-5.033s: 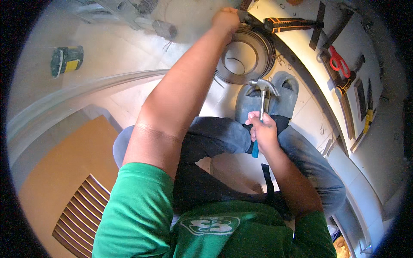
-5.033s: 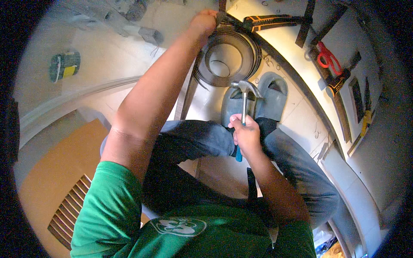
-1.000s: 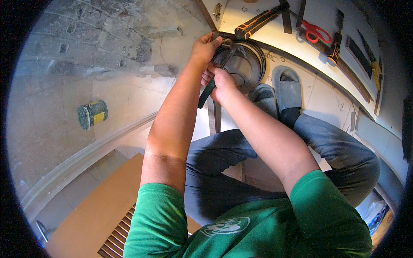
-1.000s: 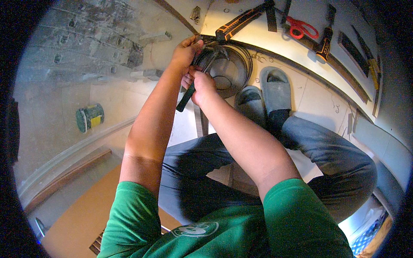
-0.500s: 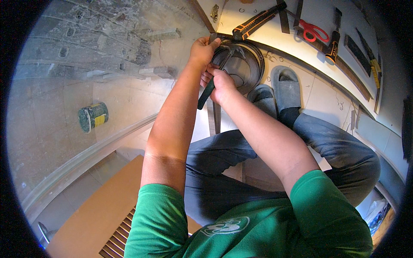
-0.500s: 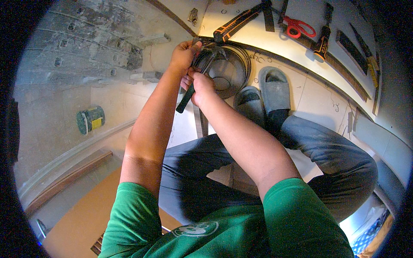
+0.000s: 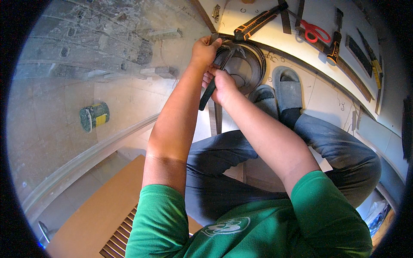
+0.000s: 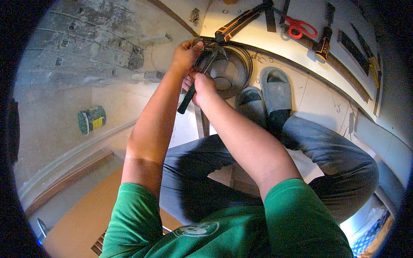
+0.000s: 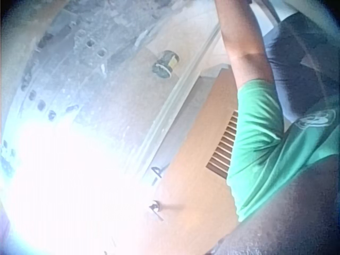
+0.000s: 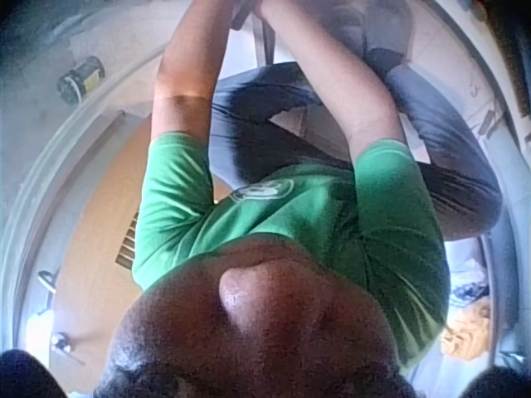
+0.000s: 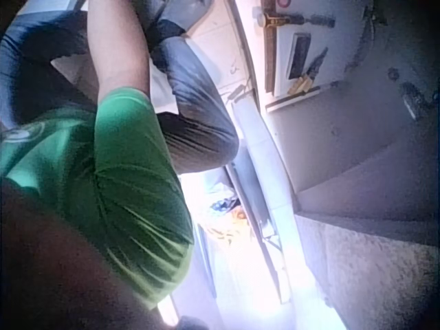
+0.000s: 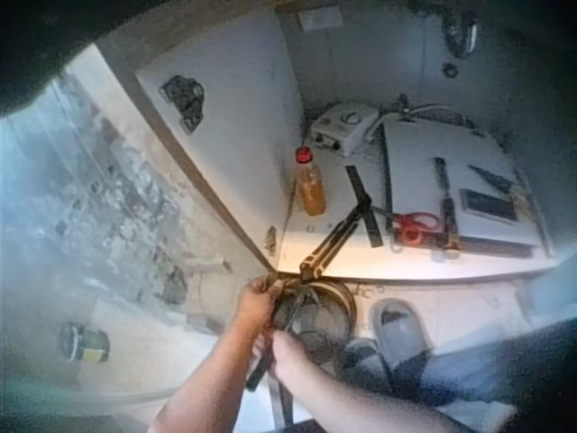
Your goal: The person sits on the floor and installs a curved trim piece along the base of a cabinet. They use a tape measure to check dimensions, a hammer to tap the trim into place, and a utility knife to trim excess material.
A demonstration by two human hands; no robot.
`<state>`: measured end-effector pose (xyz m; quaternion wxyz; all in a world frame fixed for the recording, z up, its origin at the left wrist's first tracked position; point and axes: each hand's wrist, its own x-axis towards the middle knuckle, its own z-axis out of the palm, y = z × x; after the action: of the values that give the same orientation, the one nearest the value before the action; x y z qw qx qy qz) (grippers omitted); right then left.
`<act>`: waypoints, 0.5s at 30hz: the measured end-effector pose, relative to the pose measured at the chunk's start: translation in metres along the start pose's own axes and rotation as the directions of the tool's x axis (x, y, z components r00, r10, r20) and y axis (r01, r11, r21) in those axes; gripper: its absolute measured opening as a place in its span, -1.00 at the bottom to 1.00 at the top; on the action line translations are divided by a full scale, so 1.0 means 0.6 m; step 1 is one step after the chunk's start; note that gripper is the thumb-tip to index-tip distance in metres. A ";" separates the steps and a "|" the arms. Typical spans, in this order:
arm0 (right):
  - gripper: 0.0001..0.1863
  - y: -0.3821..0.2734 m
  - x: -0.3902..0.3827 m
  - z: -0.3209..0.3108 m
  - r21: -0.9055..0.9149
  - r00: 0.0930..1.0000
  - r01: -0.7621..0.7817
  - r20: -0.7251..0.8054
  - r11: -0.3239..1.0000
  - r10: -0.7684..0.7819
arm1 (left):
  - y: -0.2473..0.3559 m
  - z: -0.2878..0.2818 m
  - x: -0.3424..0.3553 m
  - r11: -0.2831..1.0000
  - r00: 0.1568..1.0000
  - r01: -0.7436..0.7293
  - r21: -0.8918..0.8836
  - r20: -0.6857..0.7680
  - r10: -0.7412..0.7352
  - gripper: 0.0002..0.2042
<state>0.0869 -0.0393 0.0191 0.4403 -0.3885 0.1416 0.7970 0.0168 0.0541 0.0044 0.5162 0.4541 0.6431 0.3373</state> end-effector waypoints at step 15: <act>-0.92 0.004 0.015 -0.010 0.019 0.999 -0.013 0.042 1.000 0.012 | 0.004 -0.001 -0.002 1.000 1.000 0.025 -0.016 -0.008 -0.025 -0.73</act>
<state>0.0852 -0.0385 0.0083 0.4420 -0.3667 0.1426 0.8061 0.0169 0.0537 0.0069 0.5212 0.4405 0.6484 0.3376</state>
